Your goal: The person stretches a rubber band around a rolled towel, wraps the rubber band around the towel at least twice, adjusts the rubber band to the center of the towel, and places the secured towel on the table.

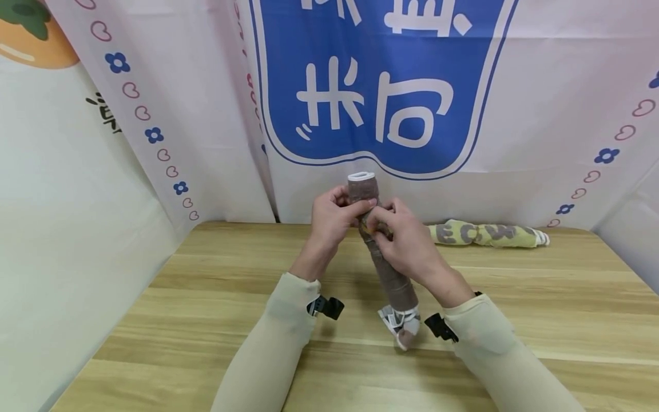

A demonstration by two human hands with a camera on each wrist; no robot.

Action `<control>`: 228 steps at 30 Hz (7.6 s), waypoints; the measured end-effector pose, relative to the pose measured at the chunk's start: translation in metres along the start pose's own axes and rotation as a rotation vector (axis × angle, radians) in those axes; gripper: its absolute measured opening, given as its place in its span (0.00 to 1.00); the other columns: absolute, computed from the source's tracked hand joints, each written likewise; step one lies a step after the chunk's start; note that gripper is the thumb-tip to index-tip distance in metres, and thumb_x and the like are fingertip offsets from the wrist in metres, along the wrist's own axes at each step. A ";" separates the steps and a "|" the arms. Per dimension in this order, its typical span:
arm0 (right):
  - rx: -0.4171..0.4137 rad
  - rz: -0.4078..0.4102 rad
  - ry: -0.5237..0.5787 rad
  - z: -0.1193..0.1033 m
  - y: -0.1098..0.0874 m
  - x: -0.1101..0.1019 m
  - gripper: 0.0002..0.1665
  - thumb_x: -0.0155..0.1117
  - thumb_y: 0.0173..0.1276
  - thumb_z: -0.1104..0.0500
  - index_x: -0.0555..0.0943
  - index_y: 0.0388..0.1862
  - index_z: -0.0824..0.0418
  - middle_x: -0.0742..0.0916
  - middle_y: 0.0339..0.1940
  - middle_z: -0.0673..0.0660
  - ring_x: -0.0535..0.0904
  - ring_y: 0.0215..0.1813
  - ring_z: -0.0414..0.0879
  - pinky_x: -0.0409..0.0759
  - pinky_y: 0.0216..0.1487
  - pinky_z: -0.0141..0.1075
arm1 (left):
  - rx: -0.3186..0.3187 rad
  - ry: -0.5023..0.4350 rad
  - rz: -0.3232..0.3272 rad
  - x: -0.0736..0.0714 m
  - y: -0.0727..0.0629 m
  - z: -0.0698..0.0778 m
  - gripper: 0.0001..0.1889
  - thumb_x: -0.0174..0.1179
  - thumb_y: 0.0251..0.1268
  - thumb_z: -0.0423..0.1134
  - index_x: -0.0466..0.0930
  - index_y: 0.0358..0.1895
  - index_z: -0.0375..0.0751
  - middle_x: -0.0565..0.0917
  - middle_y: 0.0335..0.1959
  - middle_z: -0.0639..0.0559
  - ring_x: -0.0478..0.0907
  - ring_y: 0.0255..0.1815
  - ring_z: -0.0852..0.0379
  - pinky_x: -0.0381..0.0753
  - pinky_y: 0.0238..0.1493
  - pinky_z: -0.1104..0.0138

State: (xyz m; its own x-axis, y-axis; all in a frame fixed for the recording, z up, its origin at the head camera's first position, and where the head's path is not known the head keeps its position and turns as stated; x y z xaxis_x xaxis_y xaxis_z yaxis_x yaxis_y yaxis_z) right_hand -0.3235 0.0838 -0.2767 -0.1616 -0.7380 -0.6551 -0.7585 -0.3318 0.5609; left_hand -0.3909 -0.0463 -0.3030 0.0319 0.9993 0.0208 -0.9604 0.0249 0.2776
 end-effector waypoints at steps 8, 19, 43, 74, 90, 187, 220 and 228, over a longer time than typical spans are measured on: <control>0.030 -0.006 0.076 0.006 0.002 -0.002 0.10 0.66 0.72 0.76 0.84 0.38 0.62 0.81 0.45 0.61 0.82 0.49 0.57 0.85 0.51 0.55 | -0.006 0.017 -0.005 -0.002 0.002 -0.004 0.17 0.76 0.64 0.37 0.85 0.53 0.35 0.88 0.42 0.45 0.82 0.37 0.55 0.83 0.32 0.66; 0.404 -0.076 0.506 0.055 -0.002 0.001 0.05 0.63 0.79 0.69 0.79 0.49 0.65 0.83 0.51 0.62 0.83 0.52 0.54 0.84 0.48 0.43 | 0.008 -0.111 -0.304 0.011 0.005 -0.005 0.23 0.65 0.71 0.34 0.80 0.67 0.31 0.87 0.55 0.39 0.86 0.49 0.50 0.88 0.48 0.58; 0.080 0.039 0.034 0.013 0.001 -0.001 0.16 0.78 0.65 0.71 0.76 0.40 0.62 0.77 0.49 0.66 0.84 0.48 0.61 0.87 0.44 0.54 | 0.026 0.005 -0.001 0.000 0.000 0.002 0.10 0.73 0.64 0.28 0.86 0.46 0.31 0.85 0.34 0.46 0.79 0.31 0.56 0.82 0.26 0.67; 0.332 -0.126 0.350 0.047 -0.003 0.007 0.18 0.75 0.73 0.55 0.75 0.46 0.63 0.80 0.50 0.62 0.81 0.56 0.59 0.86 0.52 0.50 | 0.009 -0.001 -0.116 0.002 0.005 -0.004 0.09 0.76 0.63 0.32 0.83 0.36 0.38 0.78 0.27 0.52 0.76 0.30 0.57 0.86 0.40 0.52; -0.002 0.148 -0.142 -0.003 -0.003 -0.003 0.11 0.58 0.69 0.76 0.80 0.37 0.61 0.79 0.49 0.65 0.81 0.37 0.60 0.83 0.32 0.53 | 0.096 0.069 0.120 -0.004 -0.005 0.012 0.09 0.77 0.59 0.30 0.84 0.35 0.34 0.81 0.25 0.50 0.76 0.23 0.59 0.80 0.24 0.69; 0.274 -0.020 0.291 0.035 -0.001 -0.005 0.17 0.74 0.72 0.62 0.73 0.46 0.63 0.85 0.45 0.62 0.85 0.46 0.56 0.87 0.41 0.47 | 0.041 -0.202 -0.220 0.014 0.005 -0.003 0.23 0.64 0.73 0.33 0.79 0.67 0.27 0.88 0.51 0.40 0.86 0.45 0.55 0.88 0.47 0.61; 0.272 0.017 -0.091 0.025 -0.002 -0.004 0.20 0.76 0.67 0.60 0.73 0.46 0.60 0.84 0.43 0.62 0.83 0.37 0.55 0.84 0.36 0.50 | -0.028 -0.133 -0.043 0.003 0.004 -0.007 0.21 0.74 0.66 0.35 0.84 0.60 0.31 0.89 0.50 0.39 0.89 0.47 0.48 0.90 0.45 0.60; 0.414 -0.088 0.469 0.044 -0.003 -0.002 0.18 0.72 0.71 0.64 0.71 0.50 0.64 0.82 0.55 0.66 0.82 0.53 0.59 0.86 0.48 0.50 | -0.042 -0.286 -0.262 0.014 0.006 -0.007 0.27 0.64 0.74 0.32 0.72 0.74 0.35 0.85 0.59 0.37 0.85 0.54 0.49 0.87 0.51 0.61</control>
State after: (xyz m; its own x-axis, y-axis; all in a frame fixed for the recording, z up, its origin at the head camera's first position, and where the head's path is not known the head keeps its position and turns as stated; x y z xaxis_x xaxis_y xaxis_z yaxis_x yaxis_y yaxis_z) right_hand -0.3486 0.1127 -0.2996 0.1356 -0.9285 -0.3456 -0.9530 -0.2176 0.2107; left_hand -0.3985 -0.0319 -0.3080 0.3481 0.9106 0.2227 -0.9197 0.2857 0.2694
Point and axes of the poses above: each hand's wrist, its own y-axis towards the middle knuckle, its own x-axis out of the palm, z = x × y, the point moved 10 cm from there along y, towards the middle knuckle
